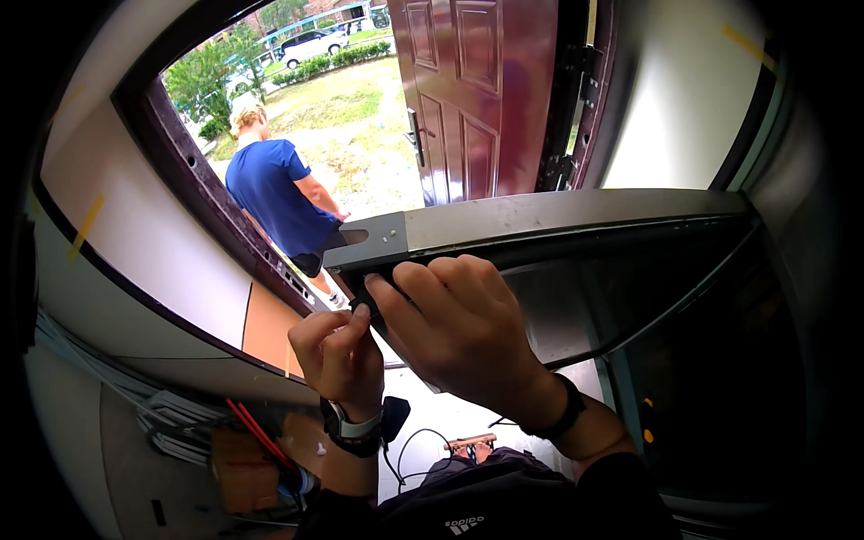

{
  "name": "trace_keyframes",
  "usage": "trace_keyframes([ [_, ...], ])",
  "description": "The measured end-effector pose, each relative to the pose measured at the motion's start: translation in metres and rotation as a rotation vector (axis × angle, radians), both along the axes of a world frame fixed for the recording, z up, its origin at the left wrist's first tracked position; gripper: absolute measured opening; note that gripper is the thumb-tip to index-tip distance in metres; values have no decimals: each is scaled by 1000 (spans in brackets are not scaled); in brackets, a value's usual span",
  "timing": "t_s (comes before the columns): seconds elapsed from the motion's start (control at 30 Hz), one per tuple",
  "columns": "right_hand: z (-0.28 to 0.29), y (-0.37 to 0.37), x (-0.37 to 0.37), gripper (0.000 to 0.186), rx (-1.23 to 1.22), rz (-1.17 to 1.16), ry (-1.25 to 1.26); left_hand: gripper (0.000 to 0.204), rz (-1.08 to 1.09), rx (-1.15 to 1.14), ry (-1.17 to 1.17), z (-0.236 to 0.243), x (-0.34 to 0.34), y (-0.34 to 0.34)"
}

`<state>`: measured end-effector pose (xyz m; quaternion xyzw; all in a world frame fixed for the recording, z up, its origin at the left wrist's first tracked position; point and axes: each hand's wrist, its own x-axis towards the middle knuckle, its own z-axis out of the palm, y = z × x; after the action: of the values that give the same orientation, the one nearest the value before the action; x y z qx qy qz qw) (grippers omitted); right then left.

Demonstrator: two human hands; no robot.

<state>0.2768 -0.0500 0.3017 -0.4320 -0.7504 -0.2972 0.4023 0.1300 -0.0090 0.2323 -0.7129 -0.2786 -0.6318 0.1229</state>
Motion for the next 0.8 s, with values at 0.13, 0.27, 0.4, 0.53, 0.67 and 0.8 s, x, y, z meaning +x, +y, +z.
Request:
trace_keyframes([
  [0.13,1,0,-10,25,-62,36,-20,29,-24,5,-46,-4,3,1],
  [0.27,4,-1,-14,23,-46,163,9,31,-52,0,-77,-5,4,1],
  [0.4,-8,-7,11,25,82,48,-25,37,-1,64,-20,-5,2,3],
  [0.53,-10,-5,24,32,101,-36,-32,38,-12,83,12,-9,1,5],
  [0.67,-15,1,32,29,143,-27,-71,37,15,101,27,-10,3,8],
  [0.8,-17,6,33,28,190,-2,-73,39,57,114,8,-7,6,9],
])
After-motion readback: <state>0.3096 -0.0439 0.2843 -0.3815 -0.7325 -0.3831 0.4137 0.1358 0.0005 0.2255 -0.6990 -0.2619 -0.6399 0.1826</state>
